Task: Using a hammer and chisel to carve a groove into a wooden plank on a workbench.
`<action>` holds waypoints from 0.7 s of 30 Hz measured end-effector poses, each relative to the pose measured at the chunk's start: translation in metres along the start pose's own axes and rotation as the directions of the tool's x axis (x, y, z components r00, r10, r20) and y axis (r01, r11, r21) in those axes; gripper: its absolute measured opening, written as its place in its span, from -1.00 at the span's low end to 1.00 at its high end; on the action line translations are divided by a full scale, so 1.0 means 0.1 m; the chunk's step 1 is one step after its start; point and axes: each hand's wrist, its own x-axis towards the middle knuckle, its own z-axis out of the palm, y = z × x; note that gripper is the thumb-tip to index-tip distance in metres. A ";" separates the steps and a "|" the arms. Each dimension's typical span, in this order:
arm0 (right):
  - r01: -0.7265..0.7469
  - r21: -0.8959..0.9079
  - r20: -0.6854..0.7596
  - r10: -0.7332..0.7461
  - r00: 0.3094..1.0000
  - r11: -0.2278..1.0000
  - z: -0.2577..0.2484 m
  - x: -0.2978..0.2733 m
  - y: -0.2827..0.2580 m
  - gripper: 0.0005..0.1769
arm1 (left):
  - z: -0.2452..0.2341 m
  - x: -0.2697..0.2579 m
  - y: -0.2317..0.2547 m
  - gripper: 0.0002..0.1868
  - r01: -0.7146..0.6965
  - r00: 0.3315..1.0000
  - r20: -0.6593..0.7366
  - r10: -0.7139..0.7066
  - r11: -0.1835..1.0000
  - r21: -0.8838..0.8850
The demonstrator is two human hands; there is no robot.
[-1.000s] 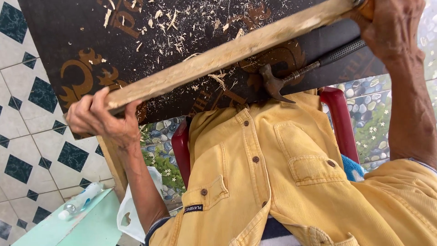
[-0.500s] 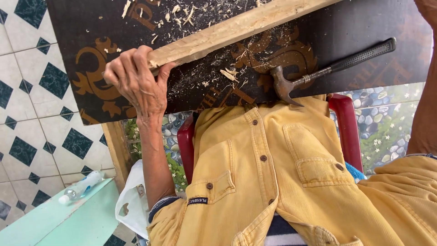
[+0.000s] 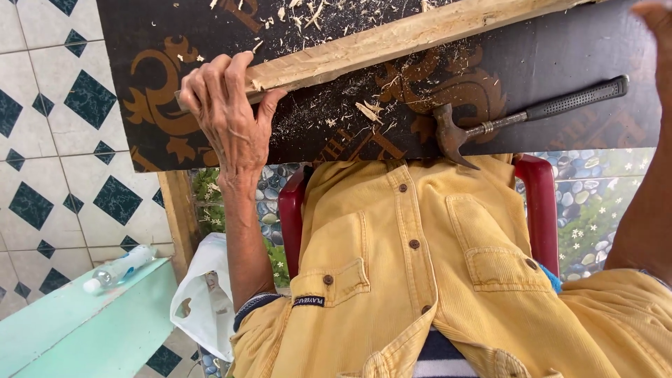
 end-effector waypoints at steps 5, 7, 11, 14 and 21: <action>0.420 -0.238 0.279 -0.352 0.893 0.876 0.28 -0.37 -1.64 -0.38 | -0.02 -0.05 0.08 -0.23 0.066 0.995 -0.074 -0.068 0.997 -0.032; 0.440 -0.268 0.342 -0.343 0.875 0.857 0.53 -0.41 -2.07 -0.45 | 0.19 -0.26 0.16 -0.29 0.061 0.985 -0.158 -0.070 0.996 -0.057; 0.509 -0.230 0.461 -0.368 0.808 0.830 1.01 -0.45 -2.54 -0.51 | 0.30 -0.44 0.80 -0.57 -0.113 0.983 -0.169 0.066 0.952 -0.286; 0.542 -0.331 0.500 -0.344 0.795 0.772 1.19 -0.44 -2.86 -0.56 | 0.61 -0.62 1.17 -0.60 -0.298 0.952 -0.174 0.252 0.896 -0.330; 0.408 -0.176 0.454 -0.294 0.841 0.896 1.28 -0.54 -3.34 -0.63 | 0.81 -0.60 1.59 -0.33 -0.397 0.909 -0.032 0.416 0.837 -0.377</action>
